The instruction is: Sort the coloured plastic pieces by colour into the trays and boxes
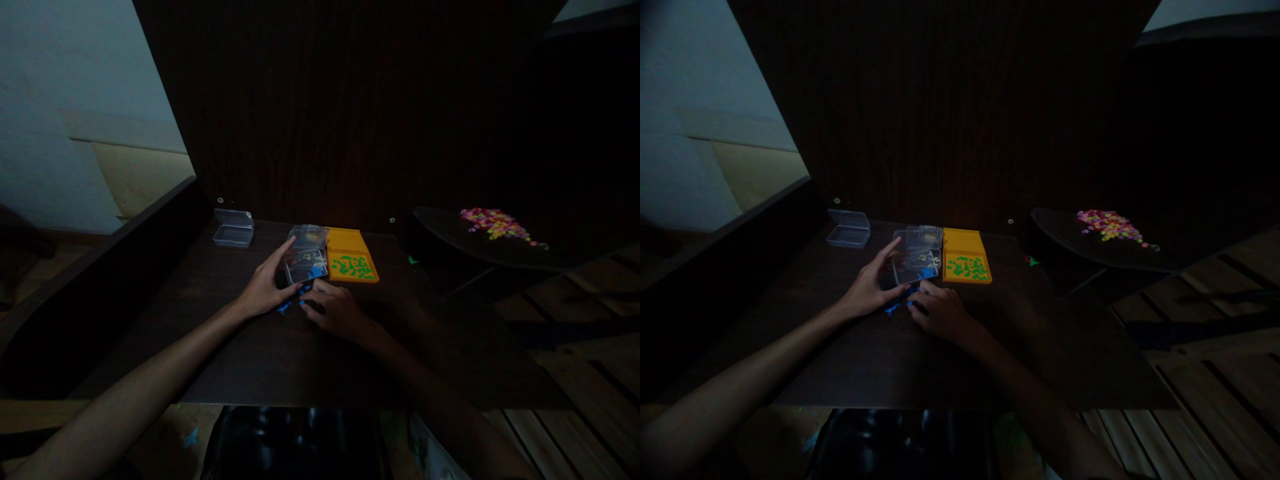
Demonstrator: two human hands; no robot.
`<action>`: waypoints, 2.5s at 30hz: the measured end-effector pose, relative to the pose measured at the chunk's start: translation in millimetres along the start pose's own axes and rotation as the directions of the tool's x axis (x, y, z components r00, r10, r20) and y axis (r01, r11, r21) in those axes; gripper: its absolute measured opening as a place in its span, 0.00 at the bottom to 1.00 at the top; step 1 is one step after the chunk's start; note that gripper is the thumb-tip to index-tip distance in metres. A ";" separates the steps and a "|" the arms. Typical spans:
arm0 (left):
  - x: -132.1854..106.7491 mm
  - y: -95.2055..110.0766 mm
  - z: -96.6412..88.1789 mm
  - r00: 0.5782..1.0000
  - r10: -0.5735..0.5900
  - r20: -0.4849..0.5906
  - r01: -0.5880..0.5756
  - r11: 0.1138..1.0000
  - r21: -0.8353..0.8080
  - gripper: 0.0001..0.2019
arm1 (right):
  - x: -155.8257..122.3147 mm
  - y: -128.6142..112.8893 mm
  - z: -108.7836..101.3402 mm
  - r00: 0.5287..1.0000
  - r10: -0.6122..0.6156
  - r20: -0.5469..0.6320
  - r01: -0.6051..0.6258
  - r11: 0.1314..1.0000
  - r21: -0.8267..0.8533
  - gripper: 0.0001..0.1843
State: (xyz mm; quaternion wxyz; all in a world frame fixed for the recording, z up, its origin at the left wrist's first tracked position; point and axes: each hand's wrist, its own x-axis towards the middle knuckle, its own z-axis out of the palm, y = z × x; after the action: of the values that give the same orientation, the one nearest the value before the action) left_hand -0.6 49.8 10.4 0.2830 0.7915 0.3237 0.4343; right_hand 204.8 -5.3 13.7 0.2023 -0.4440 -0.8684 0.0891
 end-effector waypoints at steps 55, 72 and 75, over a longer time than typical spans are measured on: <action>1.8 7.9 0.2 0.991 -0.060 -0.119 0.055 0.998 -0.042 0.47 | 7.1 16.8 2.6 0.983 0.181 0.019 -0.178 0.978 -0.106 0.08; 2.0 2.7 -0.9 0.993 -0.037 -0.112 0.035 0.999 -0.024 0.46 | 9.9 20.4 -2.8 0.983 0.158 -0.091 -0.152 0.986 0.068 0.04; 2.0 3.0 -0.2 0.993 -0.041 -0.107 0.039 0.999 -0.022 0.46 | 10.2 18.7 -9.3 0.979 0.142 -0.144 -0.118 0.980 0.162 0.05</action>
State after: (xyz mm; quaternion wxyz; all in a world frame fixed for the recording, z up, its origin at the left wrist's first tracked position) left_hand 0.9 49.4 13.7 0.2814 0.7575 0.3499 0.4739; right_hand 217.2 13.8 18.6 0.2961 -0.4889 -0.8096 0.1336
